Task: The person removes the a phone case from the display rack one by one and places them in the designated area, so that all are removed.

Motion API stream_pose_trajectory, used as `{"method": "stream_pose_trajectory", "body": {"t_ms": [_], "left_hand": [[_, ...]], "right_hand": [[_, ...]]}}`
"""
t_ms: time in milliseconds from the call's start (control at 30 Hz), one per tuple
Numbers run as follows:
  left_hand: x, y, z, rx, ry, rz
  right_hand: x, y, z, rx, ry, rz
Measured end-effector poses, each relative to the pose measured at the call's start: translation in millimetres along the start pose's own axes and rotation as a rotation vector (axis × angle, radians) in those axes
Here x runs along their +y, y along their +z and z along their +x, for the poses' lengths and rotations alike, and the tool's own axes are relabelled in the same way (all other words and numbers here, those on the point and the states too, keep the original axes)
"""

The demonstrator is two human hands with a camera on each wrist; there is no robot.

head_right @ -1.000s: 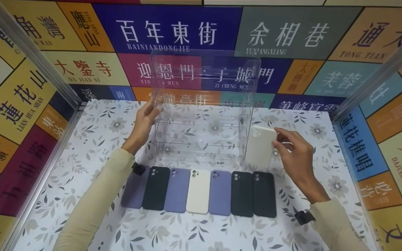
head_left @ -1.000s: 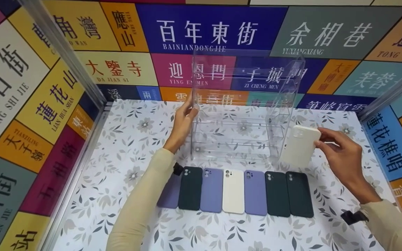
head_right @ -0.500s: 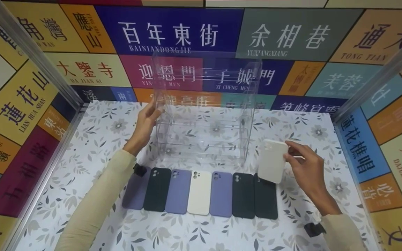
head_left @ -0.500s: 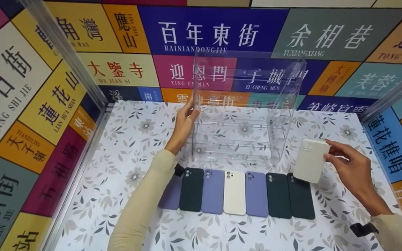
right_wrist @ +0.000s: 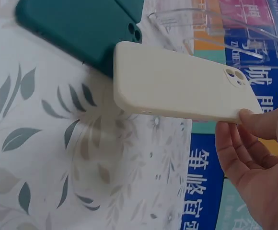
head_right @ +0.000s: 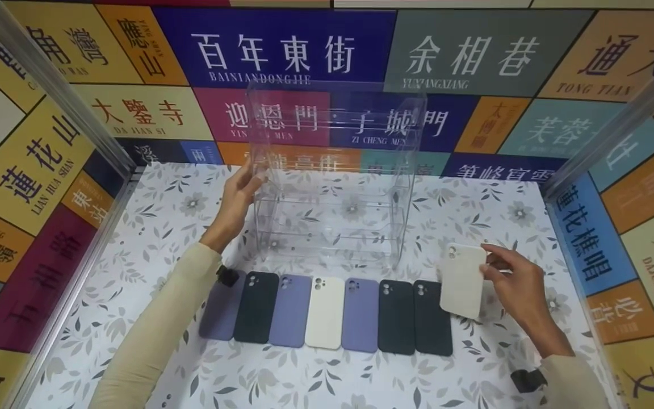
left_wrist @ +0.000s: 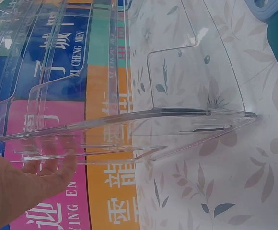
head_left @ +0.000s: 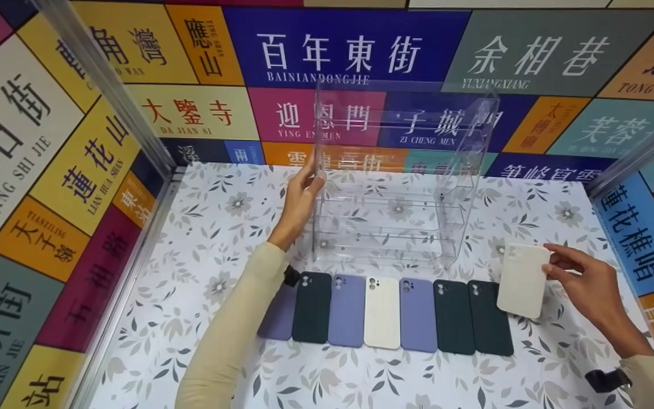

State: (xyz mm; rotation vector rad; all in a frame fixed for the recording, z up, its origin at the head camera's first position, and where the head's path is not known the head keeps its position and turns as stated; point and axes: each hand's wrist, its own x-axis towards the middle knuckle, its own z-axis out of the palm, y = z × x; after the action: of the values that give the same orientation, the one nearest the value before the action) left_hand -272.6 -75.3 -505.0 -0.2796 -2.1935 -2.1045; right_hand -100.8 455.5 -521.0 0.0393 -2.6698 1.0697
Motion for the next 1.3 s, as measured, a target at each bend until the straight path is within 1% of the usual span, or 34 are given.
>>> {"method": "stream_pose_trajectory", "body": {"t_ms": [133,300,400,533,667,800,933,1067,1300], "left_hand": [[0.2,-0.3,-0.3,0.009,-0.005,-0.002],[0.2,-0.2,-0.3,0.001,-0.004,-0.002],[0.6,-0.8,-0.8,0.008,-0.011,0.005],[0.5,-1.2,-1.1,0.014,-0.013,0.008],[-0.4,-0.9,-0.9,0.009,-0.009,-0.011],[-0.7,-0.4,-0.3,0.001,-0.006,-0.022],[0.1,-1.4,0.5,0.012,-0.005,-0.019],[1.2,-1.4,0.3,0.014,-0.003,-0.017],[-0.3,-0.3,-0.8,0.001,-0.007,-0.002]], "right_hand": [[11,-6,-0.8,-0.039,0.020,-0.040],[25,-11,-4.3,-0.098,0.041,-0.045],[31,-11,-7.0,-0.129,0.047,-0.044],[38,-8,-11.4,-0.163,0.054,-0.056],[45,-4,-16.8,-0.205,0.069,-0.064],[52,1,-21.7,-0.221,0.074,-0.077],[56,6,-22.4,-0.238,0.077,-0.106],[59,11,-23.4,-0.278,0.088,-0.108],[63,17,-24.8,-0.350,0.158,-0.099]]}}
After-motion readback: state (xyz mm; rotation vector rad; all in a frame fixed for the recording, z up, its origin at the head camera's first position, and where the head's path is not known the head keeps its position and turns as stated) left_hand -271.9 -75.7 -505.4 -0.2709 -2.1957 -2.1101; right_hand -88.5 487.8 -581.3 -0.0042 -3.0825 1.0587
